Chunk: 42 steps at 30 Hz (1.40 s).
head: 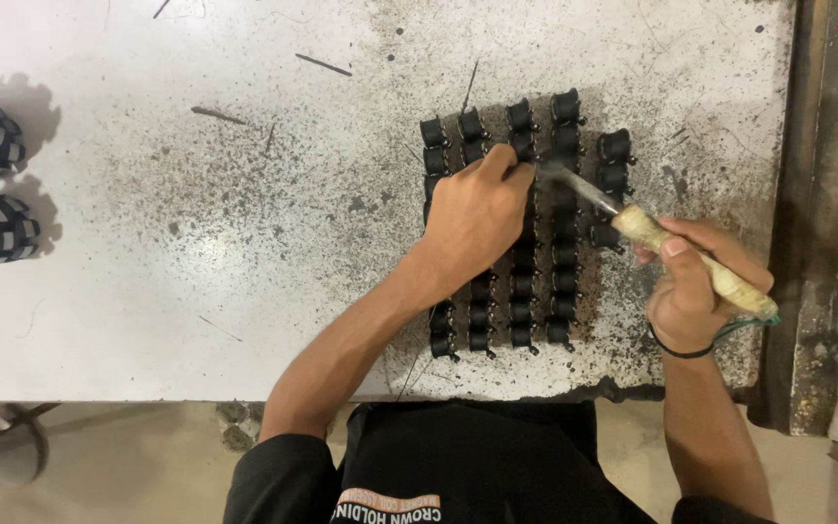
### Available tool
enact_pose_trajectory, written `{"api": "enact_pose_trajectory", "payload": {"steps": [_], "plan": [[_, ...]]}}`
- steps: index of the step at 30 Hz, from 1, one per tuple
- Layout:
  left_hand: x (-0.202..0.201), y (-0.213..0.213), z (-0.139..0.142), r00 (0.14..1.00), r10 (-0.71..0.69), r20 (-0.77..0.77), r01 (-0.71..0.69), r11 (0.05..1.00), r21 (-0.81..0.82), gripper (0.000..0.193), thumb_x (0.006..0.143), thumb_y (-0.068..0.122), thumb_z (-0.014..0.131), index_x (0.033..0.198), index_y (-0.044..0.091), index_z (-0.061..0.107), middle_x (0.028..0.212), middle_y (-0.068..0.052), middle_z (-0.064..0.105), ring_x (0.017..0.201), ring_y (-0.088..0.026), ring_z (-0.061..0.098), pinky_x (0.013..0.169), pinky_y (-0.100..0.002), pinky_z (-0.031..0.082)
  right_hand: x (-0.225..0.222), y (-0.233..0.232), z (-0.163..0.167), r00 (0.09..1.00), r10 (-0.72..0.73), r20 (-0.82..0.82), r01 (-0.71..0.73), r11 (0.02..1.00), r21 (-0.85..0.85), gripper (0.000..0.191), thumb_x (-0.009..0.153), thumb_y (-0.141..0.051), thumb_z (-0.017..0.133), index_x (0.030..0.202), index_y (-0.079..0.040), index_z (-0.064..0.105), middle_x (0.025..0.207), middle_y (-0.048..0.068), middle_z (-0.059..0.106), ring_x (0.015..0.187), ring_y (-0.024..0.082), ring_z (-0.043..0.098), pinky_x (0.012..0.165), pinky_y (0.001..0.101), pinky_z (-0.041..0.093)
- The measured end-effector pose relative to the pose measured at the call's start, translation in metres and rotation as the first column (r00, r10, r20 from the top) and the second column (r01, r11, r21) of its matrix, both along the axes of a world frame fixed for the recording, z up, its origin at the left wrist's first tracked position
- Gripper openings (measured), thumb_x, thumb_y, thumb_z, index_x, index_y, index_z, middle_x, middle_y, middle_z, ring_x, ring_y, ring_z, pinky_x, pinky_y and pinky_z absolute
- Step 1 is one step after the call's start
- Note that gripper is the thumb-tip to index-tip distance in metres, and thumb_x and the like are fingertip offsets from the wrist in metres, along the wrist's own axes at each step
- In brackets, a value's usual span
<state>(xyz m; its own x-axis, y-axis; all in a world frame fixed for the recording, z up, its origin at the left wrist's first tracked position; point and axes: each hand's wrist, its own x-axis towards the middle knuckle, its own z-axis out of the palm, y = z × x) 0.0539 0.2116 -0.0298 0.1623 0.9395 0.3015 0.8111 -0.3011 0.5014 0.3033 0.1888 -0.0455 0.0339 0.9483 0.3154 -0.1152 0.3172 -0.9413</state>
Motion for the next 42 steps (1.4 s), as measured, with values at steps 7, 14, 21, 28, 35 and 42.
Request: {"api": "enact_pose_trajectory", "payload": {"steps": [7,14,21,28,35,42], "plan": [[-0.004,0.0,0.002,0.999,-0.01,0.035,0.009,1.0,0.019,0.013,0.085,0.003,0.067,0.098,0.005,0.071,0.096,-0.011,0.061,0.078,-0.028,0.072,0.059,-0.039,0.059,0.007,-0.002,-0.006,0.997,0.056,0.06,-0.055,0.998,-0.015,0.015,0.105,-0.002,0.065,0.112,0.01,0.07,0.091,0.02,0.071,0.071,0.022,0.07,0.062,0.028,0.059],[-0.004,0.002,-0.002,1.0,-0.008,0.015,0.008,1.0,0.006,0.014,0.085,0.003,0.068,0.099,0.005,0.071,0.097,-0.012,0.061,0.076,-0.029,0.072,0.057,-0.04,0.059,0.005,-0.003,-0.004,0.995,0.062,0.078,-0.061,0.998,-0.013,0.015,0.104,-0.002,0.065,0.111,0.01,0.071,0.093,0.02,0.071,0.072,0.021,0.07,0.062,0.0275,0.059],[-0.002,0.009,-0.002,0.999,-0.042,-0.03,0.042,0.999,-0.017,0.019,0.081,-0.002,0.065,0.1,0.001,0.068,0.097,-0.015,0.064,0.077,-0.028,0.073,0.057,-0.037,0.06,0.012,-0.002,-0.009,0.994,0.064,0.085,-0.064,0.998,0.002,0.015,0.104,-0.002,0.065,0.113,0.008,0.071,0.09,0.02,0.072,0.067,0.022,0.07,0.057,0.0275,0.057],[-0.012,-0.024,0.051,0.992,0.034,0.125,-0.015,0.989,-0.145,0.01,0.097,0.0,0.066,0.106,0.001,0.07,0.085,-0.009,0.068,0.067,-0.023,0.071,0.052,-0.037,0.057,0.015,-0.022,-0.009,0.989,-0.027,-0.145,0.039,0.996,0.078,0.012,0.1,-0.006,0.068,0.109,0.002,0.069,0.099,0.018,0.072,0.075,0.024,0.071,0.057,0.0304,0.06],[0.004,-0.036,0.027,0.994,0.106,0.035,-0.107,0.994,0.032,0.031,0.082,-0.001,0.066,0.111,0.01,0.071,0.1,-0.01,0.062,0.083,-0.027,0.072,0.057,-0.038,0.057,0.009,-0.047,-0.011,0.997,-0.029,0.069,0.032,0.999,-0.039,0.018,0.102,-0.007,0.069,0.106,0.011,0.071,0.086,0.015,0.069,0.066,0.021,0.065,0.058,0.0291,0.055],[0.002,-0.034,0.006,0.996,0.05,0.076,-0.046,0.998,-0.045,0.022,0.088,0.004,0.07,0.108,0.01,0.075,0.099,-0.008,0.061,0.072,-0.027,0.07,0.056,-0.039,0.058,0.006,-0.044,-0.01,1.0,-0.016,0.017,0.017,0.997,-0.075,0.017,0.102,-0.007,0.069,0.106,0.01,0.07,0.086,0.016,0.068,0.067,0.022,0.066,0.06,0.0293,0.056]]}}
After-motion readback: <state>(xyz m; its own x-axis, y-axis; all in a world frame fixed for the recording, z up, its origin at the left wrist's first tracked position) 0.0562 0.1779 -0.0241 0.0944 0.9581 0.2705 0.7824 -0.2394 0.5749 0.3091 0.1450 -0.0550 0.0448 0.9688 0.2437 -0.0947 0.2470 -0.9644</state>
